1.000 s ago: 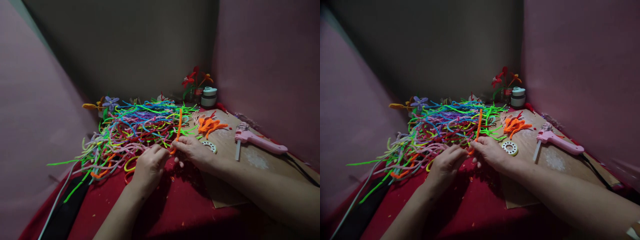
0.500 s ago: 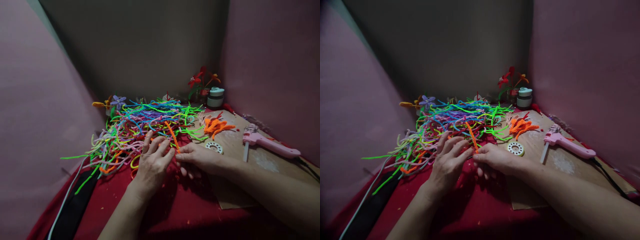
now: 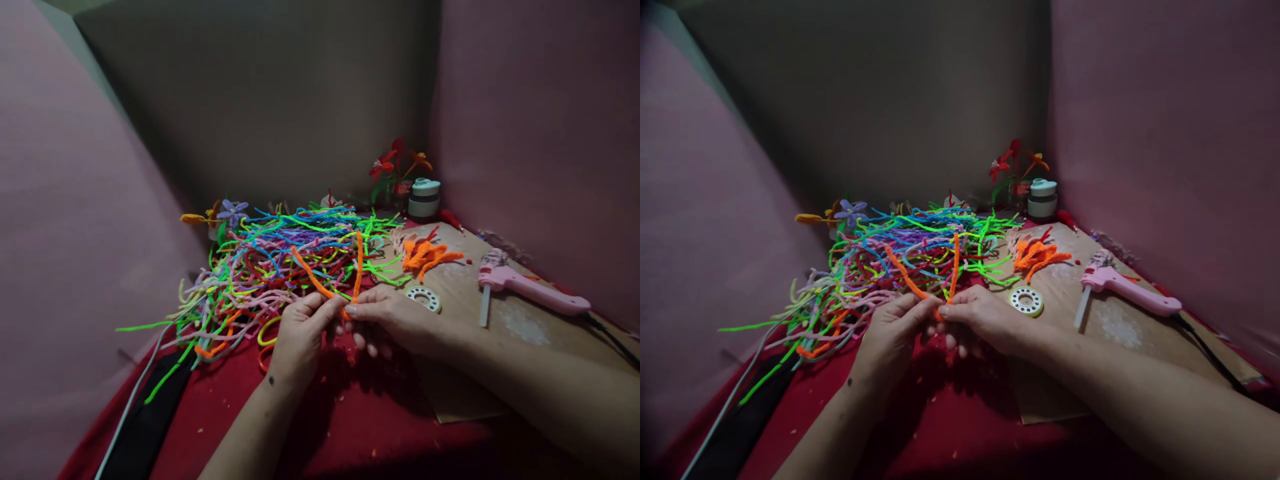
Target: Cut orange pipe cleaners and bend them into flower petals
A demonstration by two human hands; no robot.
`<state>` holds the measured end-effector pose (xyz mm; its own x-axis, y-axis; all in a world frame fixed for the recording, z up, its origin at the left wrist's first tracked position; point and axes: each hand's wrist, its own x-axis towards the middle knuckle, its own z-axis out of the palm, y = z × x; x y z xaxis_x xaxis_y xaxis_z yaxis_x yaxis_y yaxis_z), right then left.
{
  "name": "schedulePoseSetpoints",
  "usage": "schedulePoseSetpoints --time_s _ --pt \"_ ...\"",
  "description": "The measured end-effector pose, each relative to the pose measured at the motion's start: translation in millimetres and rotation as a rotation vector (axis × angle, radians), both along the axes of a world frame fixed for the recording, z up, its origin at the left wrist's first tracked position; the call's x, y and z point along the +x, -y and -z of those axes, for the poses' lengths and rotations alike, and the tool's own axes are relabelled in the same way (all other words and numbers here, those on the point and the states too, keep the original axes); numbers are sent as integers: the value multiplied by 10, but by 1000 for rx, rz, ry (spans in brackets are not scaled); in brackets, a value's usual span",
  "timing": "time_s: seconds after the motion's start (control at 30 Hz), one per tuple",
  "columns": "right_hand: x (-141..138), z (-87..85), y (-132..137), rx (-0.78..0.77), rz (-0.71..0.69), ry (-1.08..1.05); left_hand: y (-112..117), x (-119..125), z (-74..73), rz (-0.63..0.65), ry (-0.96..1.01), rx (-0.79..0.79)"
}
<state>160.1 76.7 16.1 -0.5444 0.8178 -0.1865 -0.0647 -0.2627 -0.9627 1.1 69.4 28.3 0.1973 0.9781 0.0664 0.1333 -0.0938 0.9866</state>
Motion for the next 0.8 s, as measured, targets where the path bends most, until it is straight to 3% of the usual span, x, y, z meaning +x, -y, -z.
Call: schedulePoseSetpoints --time_s 0.13,0.3,0.53,0.8 --pt "2 -44 0 16 -36 27 -7 19 64 -27 164 -63" --pt "6 -61 21 24 -83 121 -7 49 86 -32 98 -44" --pt "32 -96 22 15 -155 153 7 0 21 88 150 -226" --pt "47 -115 26 11 -188 153 -22 -60 41 215 35 -158"
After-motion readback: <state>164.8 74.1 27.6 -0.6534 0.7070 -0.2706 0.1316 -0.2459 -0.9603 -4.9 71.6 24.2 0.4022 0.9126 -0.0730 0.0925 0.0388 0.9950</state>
